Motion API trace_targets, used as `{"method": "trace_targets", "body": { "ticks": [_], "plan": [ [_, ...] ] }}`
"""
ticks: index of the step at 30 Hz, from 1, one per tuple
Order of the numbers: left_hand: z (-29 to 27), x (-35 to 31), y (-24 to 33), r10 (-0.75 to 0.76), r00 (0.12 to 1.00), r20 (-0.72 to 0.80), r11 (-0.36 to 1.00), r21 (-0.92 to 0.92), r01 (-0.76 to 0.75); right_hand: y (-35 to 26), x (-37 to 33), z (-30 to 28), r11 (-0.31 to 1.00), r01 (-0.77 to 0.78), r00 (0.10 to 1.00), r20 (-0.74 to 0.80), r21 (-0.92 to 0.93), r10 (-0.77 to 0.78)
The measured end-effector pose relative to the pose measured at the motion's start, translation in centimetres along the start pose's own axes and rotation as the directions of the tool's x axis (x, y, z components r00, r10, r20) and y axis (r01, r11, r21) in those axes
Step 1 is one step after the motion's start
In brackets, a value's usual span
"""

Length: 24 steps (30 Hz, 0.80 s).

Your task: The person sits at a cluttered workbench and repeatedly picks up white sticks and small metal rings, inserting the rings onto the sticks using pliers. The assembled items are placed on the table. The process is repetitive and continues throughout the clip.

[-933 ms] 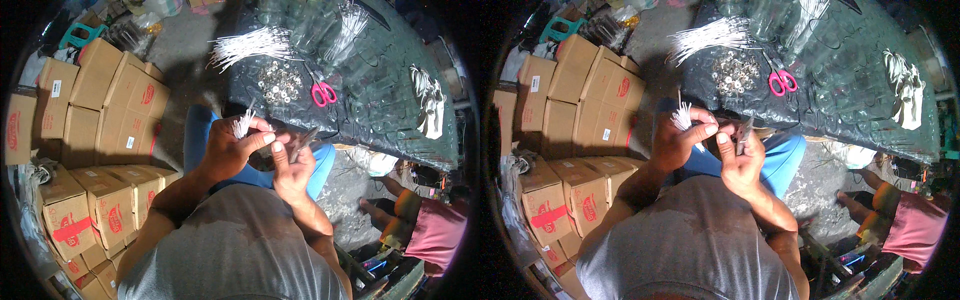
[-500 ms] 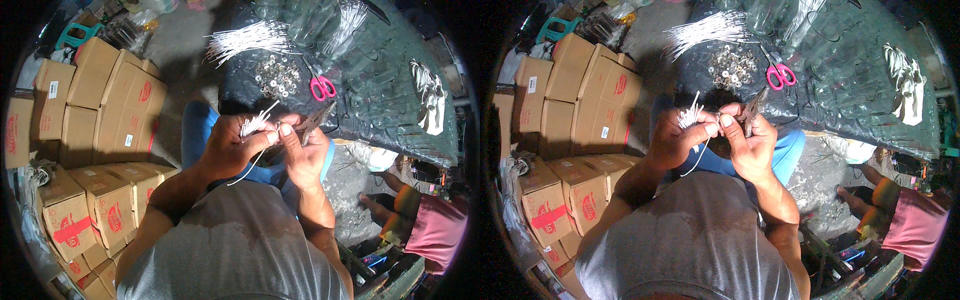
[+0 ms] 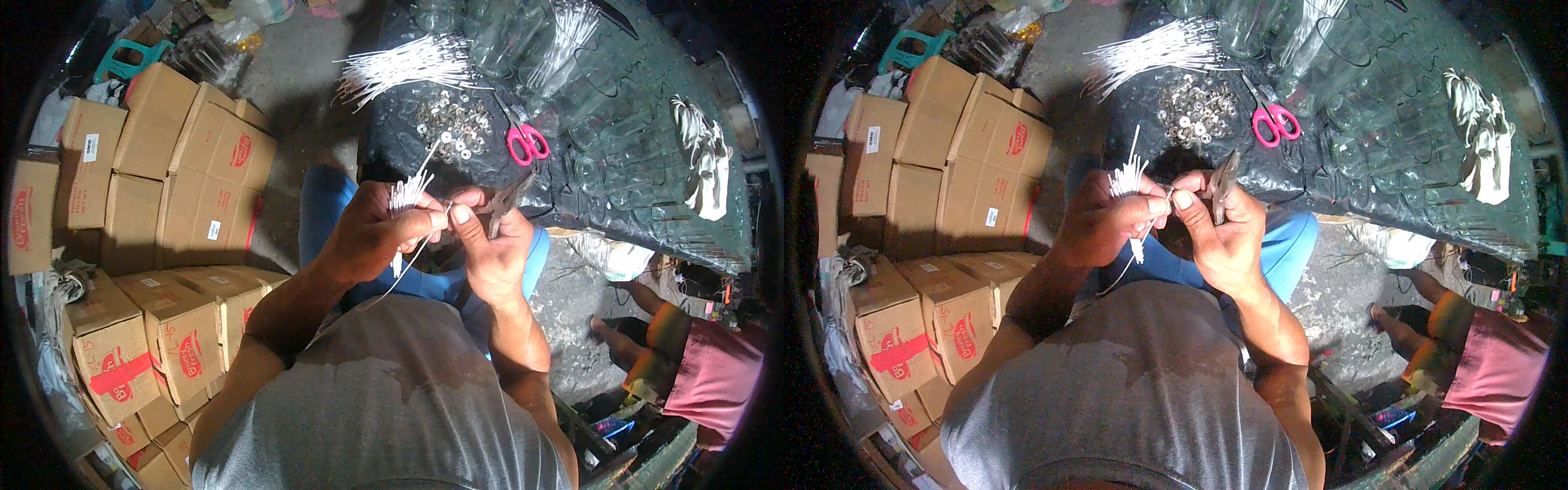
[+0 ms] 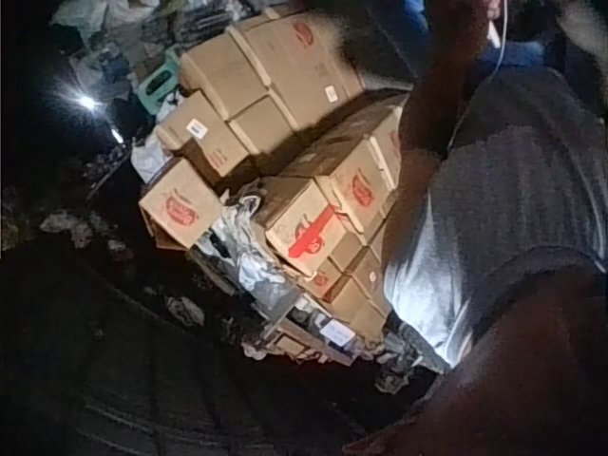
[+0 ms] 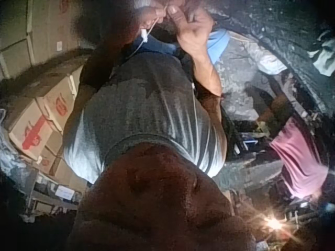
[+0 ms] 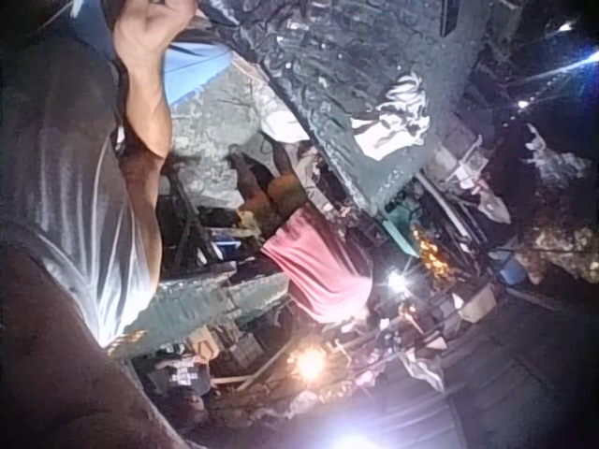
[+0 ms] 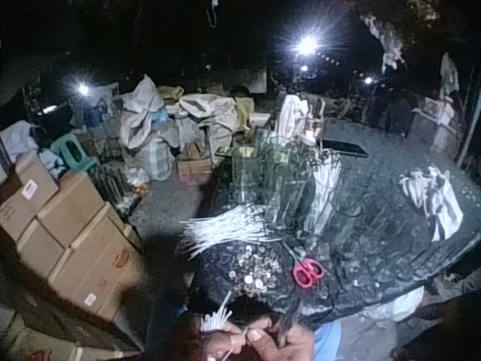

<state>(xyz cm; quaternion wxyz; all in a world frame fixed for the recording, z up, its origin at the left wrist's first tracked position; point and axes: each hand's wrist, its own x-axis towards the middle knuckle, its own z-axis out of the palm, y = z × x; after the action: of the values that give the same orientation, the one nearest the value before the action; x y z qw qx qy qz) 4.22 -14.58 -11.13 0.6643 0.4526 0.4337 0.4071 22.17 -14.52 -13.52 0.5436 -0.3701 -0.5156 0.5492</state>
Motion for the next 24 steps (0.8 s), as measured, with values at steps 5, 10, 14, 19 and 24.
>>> {"method": "trace_targets", "body": {
  "ticks": [5,10,14,19,24],
  "plan": [
    [0.1,0.1,-0.5,-0.022,0.999,-0.031,0.998,-0.064,0.02,0.6,0.7,-0.4,0.902,0.302,0.953,0.088,-0.307,-0.289],
    [-0.4,0.1,-0.1,0.071,0.994,-0.088,0.987,0.153,-0.057,-1.5,0.7,-1.2,0.834,0.117,0.993,0.049,-0.539,-0.108],
    [-1.4,0.0,-0.5,0.246,0.961,-0.125,0.961,0.16,-0.225,-3.9,0.7,-2.7,0.652,0.022,0.999,0.048,-0.758,0.021],
    [-2.0,0.0,0.2,0.216,0.974,-0.068,0.974,0.076,-0.211,-4.1,-0.1,-3.9,0.579,0.117,0.942,0.275,-0.807,0.193],
    [-2.1,-0.1,-0.2,0.262,0.965,-0.034,0.941,0.231,-0.247,-4.5,0.2,-3.3,0.538,0.181,0.897,0.362,-0.823,0.253]
  ]
}}
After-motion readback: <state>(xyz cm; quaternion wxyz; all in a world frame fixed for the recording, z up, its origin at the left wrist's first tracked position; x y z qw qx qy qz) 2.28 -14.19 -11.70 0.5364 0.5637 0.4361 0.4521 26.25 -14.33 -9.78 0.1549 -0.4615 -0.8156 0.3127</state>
